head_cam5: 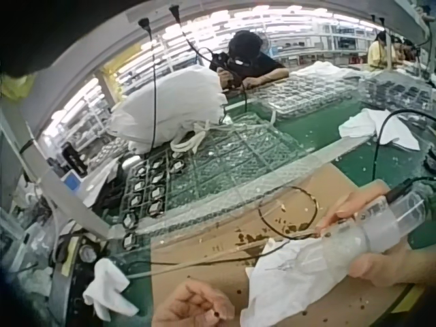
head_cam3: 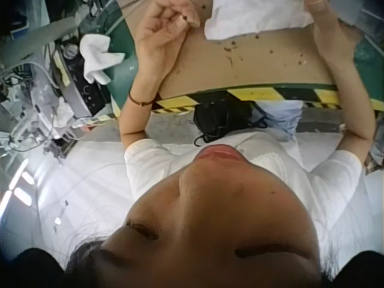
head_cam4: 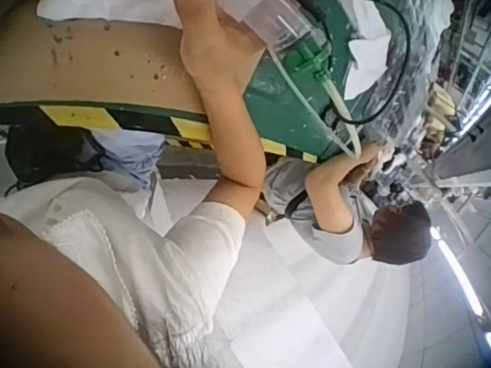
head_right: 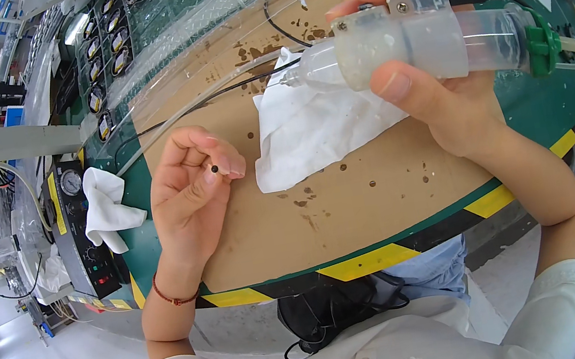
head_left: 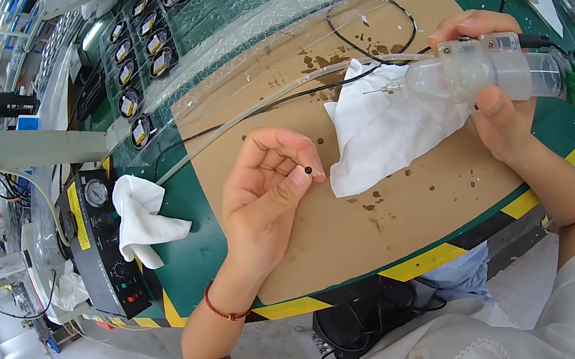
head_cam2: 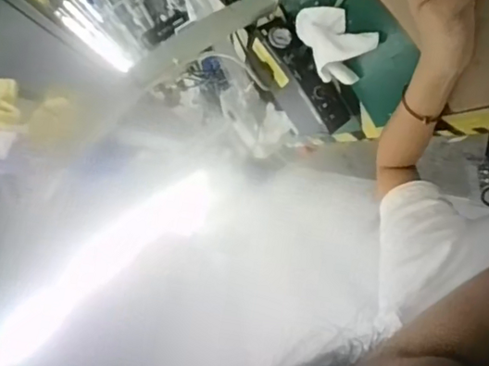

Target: Applying glue or sealant to small electronic components using a dispensing syringe at an assembly workbench.

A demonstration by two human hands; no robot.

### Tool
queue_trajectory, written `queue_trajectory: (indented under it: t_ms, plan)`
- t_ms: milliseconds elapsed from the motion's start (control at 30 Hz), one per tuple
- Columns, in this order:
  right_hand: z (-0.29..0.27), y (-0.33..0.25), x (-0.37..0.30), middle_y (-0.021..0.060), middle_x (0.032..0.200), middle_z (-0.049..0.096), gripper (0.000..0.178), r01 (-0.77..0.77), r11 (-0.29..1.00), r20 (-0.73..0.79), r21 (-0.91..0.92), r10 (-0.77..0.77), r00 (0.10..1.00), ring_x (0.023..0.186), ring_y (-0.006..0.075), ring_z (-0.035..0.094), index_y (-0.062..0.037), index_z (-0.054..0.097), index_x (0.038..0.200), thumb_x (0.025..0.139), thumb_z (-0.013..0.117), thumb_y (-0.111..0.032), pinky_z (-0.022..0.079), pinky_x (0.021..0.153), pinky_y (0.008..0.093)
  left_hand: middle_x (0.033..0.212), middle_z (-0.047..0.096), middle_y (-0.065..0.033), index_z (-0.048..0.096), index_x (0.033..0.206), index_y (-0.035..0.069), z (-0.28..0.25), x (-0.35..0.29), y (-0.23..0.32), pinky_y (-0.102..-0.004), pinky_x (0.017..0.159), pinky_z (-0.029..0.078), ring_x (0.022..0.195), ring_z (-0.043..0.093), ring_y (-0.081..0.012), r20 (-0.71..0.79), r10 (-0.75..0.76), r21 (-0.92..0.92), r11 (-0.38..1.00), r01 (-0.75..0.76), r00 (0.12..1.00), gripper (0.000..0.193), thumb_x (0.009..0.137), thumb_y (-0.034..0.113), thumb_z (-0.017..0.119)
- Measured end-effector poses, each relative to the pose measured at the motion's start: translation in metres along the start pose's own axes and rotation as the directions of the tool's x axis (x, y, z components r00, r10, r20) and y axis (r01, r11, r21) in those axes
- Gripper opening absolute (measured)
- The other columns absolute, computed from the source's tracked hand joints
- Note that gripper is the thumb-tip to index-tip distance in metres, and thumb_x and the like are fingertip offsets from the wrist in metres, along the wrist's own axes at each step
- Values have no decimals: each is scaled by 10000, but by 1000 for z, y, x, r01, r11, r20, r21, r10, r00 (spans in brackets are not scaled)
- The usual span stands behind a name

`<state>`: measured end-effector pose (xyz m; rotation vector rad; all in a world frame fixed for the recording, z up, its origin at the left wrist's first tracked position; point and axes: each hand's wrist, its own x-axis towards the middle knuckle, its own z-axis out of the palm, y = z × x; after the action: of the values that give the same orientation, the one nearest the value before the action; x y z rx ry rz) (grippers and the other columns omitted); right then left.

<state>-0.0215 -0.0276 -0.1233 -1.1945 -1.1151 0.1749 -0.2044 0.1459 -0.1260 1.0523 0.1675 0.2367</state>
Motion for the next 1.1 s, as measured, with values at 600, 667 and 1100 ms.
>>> queue_trajectory:
  t_ms: [600, 667, 1100]
  plan:
    - [2, 0, 1, 115, 990, 467, 443, -52, 998, 3, -17, 52, 999, 941, 196, 490, -39, 390, 1067, 719, 597, -221, 401, 800, 311, 792, 500, -61, 420, 987, 24, -7, 1, 3, -259, 707, 347, 746, 455, -149, -6, 21, -155, 988, -21, 1000, 227, 775, 53, 497]
    - [2, -1, 0, 117, 988, 468, 442, -52, 999, -3, -12, 52, 999, 935, 196, 490, -39, 392, 1064, 718, 597, -223, 399, 802, 312, 793, 501, -63, 418, 988, 25, -4, 0, 4, -257, 703, 347, 746, 458, -149, -3, 23, -149, 989, -23, 1000, 234, 770, 53, 499]
    - [4, -1, 0, 107, 967, 463, 435, -95, 995, -34, -11, 94, 995, 932, 198, 485, -46, 395, 1048, 712, 596, -237, 386, 813, 320, 781, 500, -84, 376, 1028, 30, 3, -4, 5, -234, 662, 366, 722, 462, -124, 181, 40, -97, 995, -23, 983, 334, 737, -2, 537]
